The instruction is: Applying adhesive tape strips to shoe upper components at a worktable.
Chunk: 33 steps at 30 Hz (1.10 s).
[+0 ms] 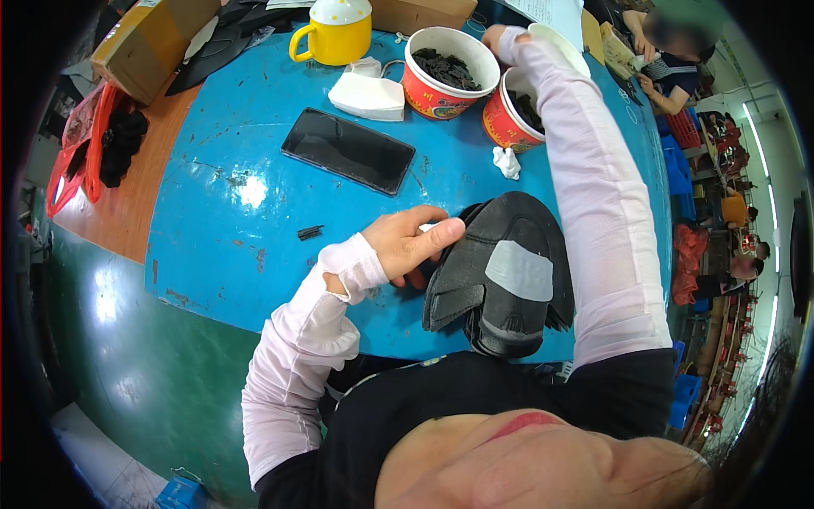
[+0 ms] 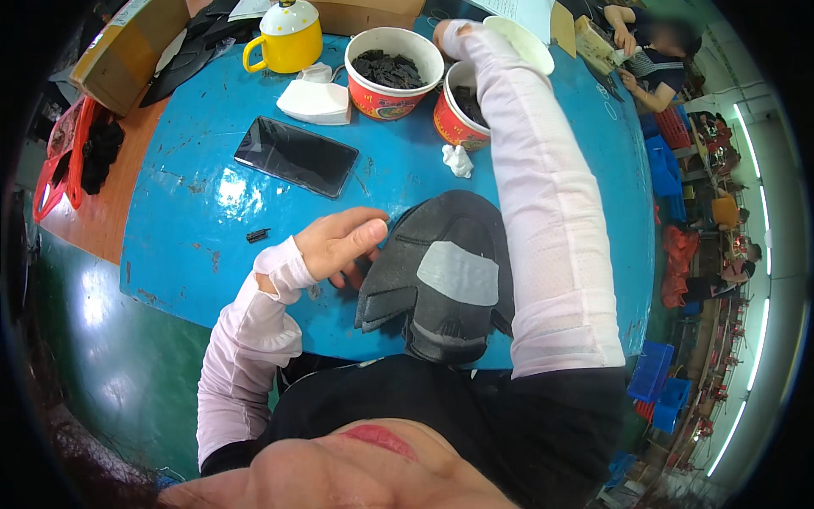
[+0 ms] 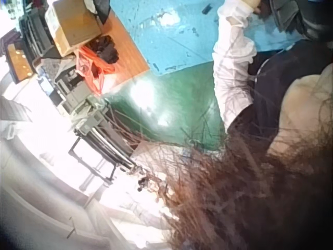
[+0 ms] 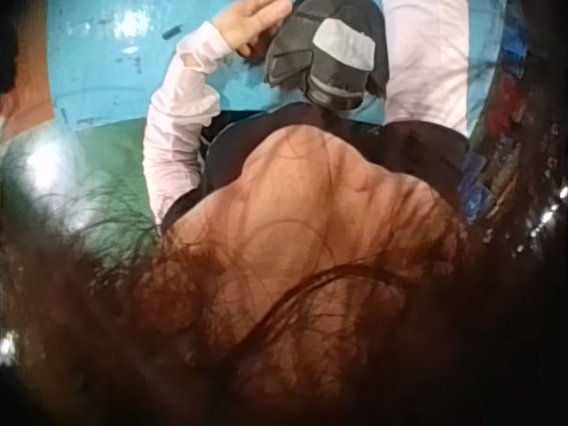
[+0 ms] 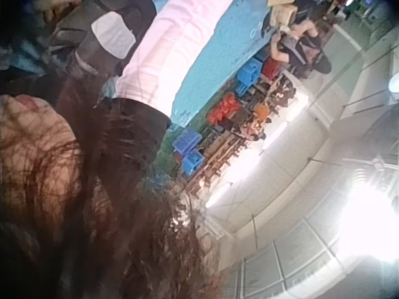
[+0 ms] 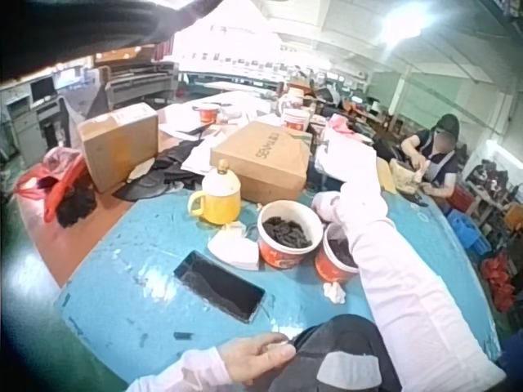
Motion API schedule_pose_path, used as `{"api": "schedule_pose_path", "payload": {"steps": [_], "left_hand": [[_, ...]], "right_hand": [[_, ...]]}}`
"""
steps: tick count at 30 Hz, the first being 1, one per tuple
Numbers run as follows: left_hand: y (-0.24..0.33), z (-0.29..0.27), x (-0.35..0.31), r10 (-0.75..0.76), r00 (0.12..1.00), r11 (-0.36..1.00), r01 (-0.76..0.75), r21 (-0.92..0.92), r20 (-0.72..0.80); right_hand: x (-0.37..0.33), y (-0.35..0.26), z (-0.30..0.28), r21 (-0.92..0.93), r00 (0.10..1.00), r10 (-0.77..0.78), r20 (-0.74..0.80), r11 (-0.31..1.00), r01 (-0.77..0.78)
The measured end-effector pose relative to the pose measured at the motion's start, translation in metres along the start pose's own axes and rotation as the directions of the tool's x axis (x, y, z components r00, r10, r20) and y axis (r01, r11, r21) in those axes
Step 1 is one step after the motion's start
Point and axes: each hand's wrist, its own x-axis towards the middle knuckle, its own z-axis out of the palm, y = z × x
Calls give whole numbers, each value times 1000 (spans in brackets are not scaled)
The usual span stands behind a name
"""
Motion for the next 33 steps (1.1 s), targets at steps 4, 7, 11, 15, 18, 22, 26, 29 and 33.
{"api": "schedule_pose_path", "payload": {"steps": [4, 7, 11, 15, 18, 22, 26, 29, 33], "left_hand": [[-11, 6, -2, 1, 999, 991, 4, 136, -40], [-26, 8, 0, 259, 963, 943, -234, 235, -78], [-9, 14, -6, 112, 993, 990, -110, 91, -20], [-5, 19, -5, 120, 993, 990, -119, 79, -14], [-15, 13, -11, 113, 987, 991, -102, 89, -118], [-14, 15, -8, 312, 832, 950, -285, 129, -459], [41, 60, -20, 724, 542, 689, -602, 404, -426], [91, 102, -14, 881, 438, 429, -584, 689, -177], [98, 109, -5, 657, 753, 738, -630, 242, -45]], "right_hand": [[-7, -24, -27, 107, 955, 275, -107, 959, -264], [-32, -27, -36, 455, 908, 344, -238, 866, -209], [-59, -7, -34, 654, 838, 394, -376, 754, -61], [-103, 6, -31, 938, 853, 406, -328, 246, 244], [-170, -94, -35, 938, 873, 358, -330, 230, 260], [-261, -134, -19, 879, 864, 263, -430, 342, 334], [-306, -173, 4, 855, 881, 139, -452, 348, 384], [-330, -195, -9, 614, 837, -75, -541, 645, 455], [-344, -181, 3, 591, 774, -161, -612, 557, 583]]}}
